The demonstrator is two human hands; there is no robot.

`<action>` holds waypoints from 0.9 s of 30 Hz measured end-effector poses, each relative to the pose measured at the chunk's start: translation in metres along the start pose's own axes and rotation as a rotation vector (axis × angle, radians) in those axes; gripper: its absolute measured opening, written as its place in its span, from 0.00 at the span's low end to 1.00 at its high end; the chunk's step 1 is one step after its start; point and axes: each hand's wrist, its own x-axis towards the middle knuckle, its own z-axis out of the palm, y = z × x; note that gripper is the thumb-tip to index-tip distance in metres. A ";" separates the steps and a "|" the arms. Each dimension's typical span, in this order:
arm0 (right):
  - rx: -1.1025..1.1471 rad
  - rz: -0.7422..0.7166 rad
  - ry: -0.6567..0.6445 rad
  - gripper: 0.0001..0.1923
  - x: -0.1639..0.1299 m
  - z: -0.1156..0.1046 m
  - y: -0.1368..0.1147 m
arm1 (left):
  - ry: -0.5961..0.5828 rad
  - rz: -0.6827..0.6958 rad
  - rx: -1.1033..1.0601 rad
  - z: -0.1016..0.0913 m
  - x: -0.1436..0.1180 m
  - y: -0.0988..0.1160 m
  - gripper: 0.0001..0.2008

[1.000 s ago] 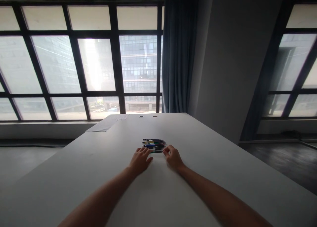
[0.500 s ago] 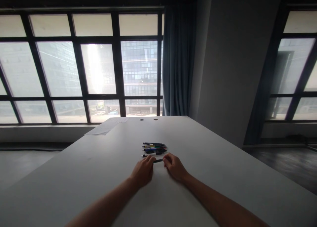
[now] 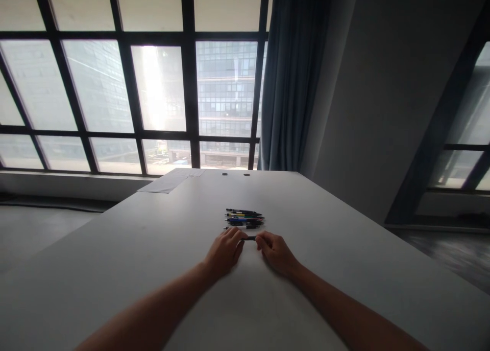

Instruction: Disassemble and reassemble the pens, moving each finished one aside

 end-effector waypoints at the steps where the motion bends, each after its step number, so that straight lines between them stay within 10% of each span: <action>1: 0.019 0.005 0.010 0.19 0.000 0.000 0.001 | 0.005 -0.010 -0.006 0.000 0.000 0.000 0.09; 11: 0.124 0.076 0.218 0.17 0.007 -0.002 0.016 | 0.184 -0.358 -0.213 -0.002 0.002 -0.011 0.07; 27: -0.005 0.098 0.114 0.15 0.003 -0.001 0.004 | 0.267 -0.298 -0.404 -0.008 0.001 -0.002 0.07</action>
